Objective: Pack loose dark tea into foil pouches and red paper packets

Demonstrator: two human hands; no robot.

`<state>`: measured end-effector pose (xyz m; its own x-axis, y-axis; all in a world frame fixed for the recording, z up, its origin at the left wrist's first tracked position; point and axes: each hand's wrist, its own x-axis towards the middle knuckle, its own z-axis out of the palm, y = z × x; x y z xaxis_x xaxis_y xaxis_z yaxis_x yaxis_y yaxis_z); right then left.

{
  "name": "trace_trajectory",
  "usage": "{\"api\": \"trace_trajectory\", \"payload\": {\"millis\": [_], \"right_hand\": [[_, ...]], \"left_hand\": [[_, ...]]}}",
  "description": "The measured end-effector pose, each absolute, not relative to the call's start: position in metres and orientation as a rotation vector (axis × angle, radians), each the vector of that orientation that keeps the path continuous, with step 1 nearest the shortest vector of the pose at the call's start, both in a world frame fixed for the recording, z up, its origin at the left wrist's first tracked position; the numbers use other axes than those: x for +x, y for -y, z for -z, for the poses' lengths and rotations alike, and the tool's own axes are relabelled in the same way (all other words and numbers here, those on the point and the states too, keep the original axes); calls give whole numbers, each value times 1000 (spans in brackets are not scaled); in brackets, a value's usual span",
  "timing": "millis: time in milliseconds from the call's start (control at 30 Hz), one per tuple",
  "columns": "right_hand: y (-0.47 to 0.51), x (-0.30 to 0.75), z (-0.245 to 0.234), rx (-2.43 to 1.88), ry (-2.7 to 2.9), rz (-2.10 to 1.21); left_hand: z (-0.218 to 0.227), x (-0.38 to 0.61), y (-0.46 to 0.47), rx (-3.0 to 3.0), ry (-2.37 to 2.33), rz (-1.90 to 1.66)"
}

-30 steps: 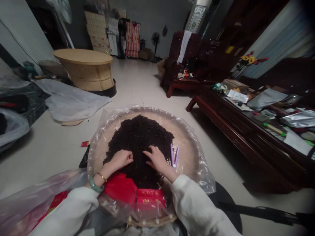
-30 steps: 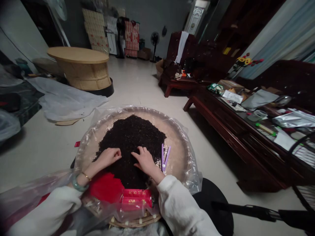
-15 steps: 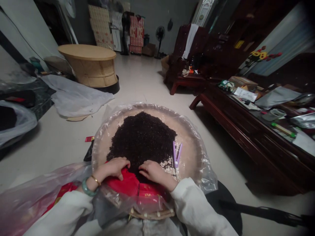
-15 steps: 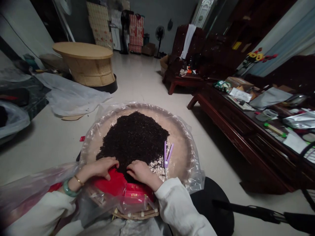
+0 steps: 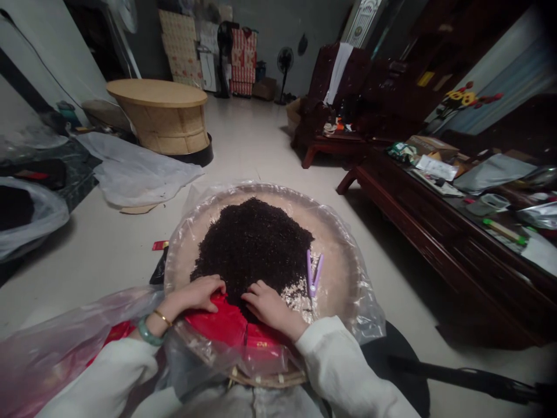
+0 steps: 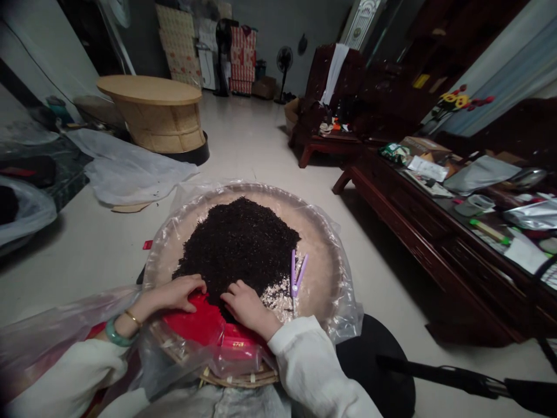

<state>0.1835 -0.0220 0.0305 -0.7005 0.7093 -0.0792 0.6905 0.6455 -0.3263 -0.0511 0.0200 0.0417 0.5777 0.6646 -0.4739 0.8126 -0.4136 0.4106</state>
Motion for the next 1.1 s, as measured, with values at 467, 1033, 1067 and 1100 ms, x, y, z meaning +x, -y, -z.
{"api": "trace_trajectory", "payload": {"millis": [467, 1033, 1067, 1100], "right_hand": [[-16, 155, 7, -637, 3055, -147], [-68, 50, 24, -505, 3056, 1], [-67, 56, 23, -429, 3071, 15], [-66, 65, 22, -364, 3084, 33]], "left_hand": [[-36, -48, 21, 2432, -1263, 376], [-39, -47, 29, 2376, -1276, 232], [-39, -48, 29, 2368, -1278, 234], [-39, -48, 29, 2359, -1283, 243]]}}
